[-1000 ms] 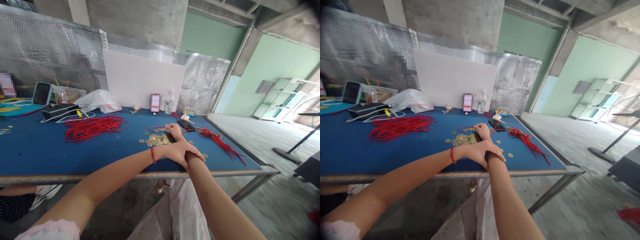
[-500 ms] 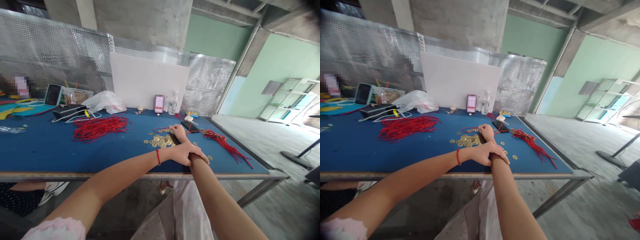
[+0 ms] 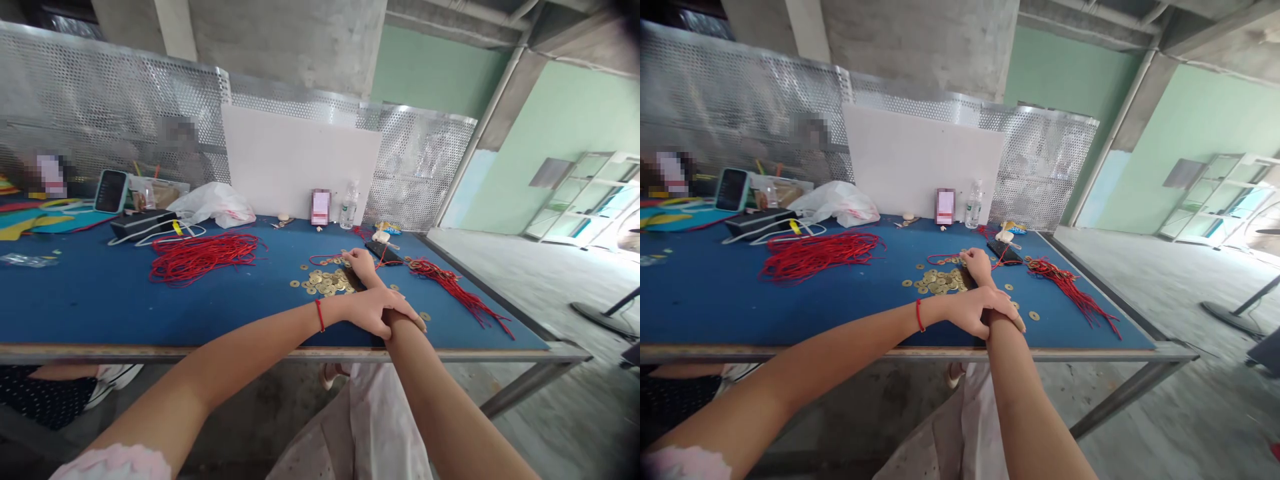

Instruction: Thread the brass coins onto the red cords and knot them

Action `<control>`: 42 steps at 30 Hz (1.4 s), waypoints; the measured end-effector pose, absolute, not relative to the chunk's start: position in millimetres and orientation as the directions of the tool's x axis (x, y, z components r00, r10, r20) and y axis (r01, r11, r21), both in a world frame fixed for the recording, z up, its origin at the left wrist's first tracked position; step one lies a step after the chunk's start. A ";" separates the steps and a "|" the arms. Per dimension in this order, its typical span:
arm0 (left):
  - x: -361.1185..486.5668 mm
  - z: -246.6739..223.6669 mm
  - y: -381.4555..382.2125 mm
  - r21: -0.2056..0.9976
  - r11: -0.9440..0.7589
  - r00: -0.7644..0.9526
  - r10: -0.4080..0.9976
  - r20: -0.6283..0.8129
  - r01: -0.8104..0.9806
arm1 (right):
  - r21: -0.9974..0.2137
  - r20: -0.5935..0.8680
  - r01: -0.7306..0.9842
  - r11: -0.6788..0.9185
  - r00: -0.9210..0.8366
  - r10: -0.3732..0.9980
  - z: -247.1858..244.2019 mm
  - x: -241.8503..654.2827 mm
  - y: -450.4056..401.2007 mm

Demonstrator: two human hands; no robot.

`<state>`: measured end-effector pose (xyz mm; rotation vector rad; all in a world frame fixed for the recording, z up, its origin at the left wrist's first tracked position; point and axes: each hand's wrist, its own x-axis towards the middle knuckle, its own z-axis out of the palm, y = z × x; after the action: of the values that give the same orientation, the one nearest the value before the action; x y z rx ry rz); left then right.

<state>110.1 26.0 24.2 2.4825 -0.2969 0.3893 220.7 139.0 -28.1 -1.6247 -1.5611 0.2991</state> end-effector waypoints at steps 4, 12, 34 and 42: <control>112.4 23.5 29.4 0.523 -0.795 0.938 -0.158 0.309 -0.306 | -0.692 0.382 0.707 0.146 0.186 0.905 -29.4 221.4 139.0; 114.8 14.1 37.5 0.516 -0.821 0.942 -0.076 0.326 -0.244 | -0.677 0.371 0.727 0.115 0.203 0.906 -29.3 219.5 138.8; 115.0 -8.1 42.1 0.221 -0.975 0.896 0.072 0.439 -0.029 | -0.662 0.369 0.738 0.132 0.168 0.914 -26.6 217.3 136.4; 116.7 1.6 11.7 0.233 -0.956 0.924 -0.080 0.373 -0.177 | -0.699 0.346 0.705 0.118 0.190 0.919 -28.2 217.8 136.8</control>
<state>116.7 11.7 1.6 2.8201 -0.1922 0.5312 217.8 136.8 -28.2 -1.6382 -1.5676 0.3249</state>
